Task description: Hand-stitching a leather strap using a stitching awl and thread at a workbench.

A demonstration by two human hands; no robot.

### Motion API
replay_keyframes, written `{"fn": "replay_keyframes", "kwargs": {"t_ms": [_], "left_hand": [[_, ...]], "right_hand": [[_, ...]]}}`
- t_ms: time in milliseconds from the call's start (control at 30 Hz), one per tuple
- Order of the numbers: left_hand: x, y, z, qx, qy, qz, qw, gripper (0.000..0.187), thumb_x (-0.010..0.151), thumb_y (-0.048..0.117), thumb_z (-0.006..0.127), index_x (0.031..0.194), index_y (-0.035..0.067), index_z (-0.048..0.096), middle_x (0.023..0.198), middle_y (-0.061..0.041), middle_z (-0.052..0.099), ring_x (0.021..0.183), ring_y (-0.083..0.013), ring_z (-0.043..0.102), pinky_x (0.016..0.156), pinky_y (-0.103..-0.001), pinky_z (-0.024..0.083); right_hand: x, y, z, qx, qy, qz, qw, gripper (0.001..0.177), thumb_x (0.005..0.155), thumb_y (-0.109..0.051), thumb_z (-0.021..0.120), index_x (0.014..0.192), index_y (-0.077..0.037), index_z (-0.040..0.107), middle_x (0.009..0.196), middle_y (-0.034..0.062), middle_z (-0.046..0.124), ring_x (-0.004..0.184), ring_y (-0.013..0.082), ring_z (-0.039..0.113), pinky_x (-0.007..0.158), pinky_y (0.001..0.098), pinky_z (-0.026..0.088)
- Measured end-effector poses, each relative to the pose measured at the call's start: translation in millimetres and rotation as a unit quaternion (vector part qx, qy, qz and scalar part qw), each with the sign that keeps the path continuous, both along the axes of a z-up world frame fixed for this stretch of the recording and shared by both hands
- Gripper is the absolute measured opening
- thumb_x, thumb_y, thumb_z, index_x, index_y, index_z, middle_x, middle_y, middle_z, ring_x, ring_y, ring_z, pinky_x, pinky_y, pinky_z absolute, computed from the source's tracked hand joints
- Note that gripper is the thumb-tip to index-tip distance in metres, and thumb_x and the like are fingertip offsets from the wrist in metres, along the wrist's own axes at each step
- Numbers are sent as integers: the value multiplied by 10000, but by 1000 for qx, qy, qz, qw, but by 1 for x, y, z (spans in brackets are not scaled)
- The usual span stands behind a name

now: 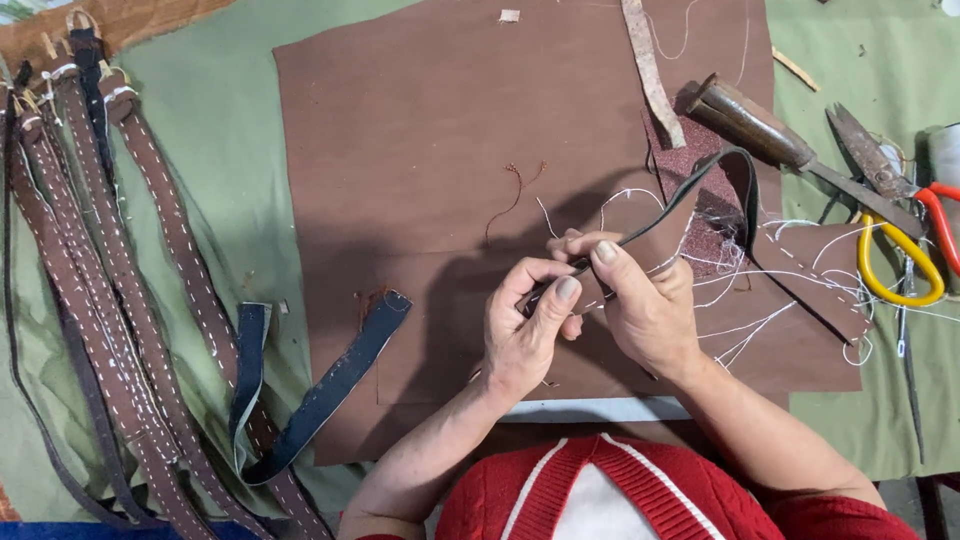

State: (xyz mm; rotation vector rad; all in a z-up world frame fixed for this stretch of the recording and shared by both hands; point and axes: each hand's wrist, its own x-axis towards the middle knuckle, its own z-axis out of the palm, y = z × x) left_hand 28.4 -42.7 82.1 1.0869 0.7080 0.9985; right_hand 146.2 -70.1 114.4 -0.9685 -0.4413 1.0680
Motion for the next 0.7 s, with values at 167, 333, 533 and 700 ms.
{"fn": "replay_keyframes", "kwargs": {"t_ms": [167,333,533,700], "left_hand": [[5,0,-10,-14,3,-3,1000,236,1041,216,637,1049,-15,688,580,-125,611,537,-117,593,528,-257,552],[10,-1,8,-24,11,18,999,228,1041,238,640,1014,18,696,856,-189,720,591,-108,605,556,-266,578],[15,5,-18,98,56,43,993,222,1045,208,615,1002,3,690,582,-91,568,524,-121,579,509,-258,517],[19,6,-25,121,53,58,990,217,1047,217,614,996,21,692,592,-79,551,525,-117,568,508,-259,506]], "right_hand": [[5,1,-9,28,-12,26,999,252,1013,-94,551,1169,81,643,922,319,665,505,296,692,380,459,637],[16,1,-48,47,-21,16,999,276,1010,-91,541,1199,96,615,929,294,676,506,272,688,376,421,632],[5,8,-39,72,-64,-26,995,240,998,-85,551,1104,111,643,874,280,679,511,181,630,386,319,577],[6,13,-42,88,-100,-40,990,224,985,-75,566,1070,111,654,829,275,676,490,141,553,381,282,506]]}}
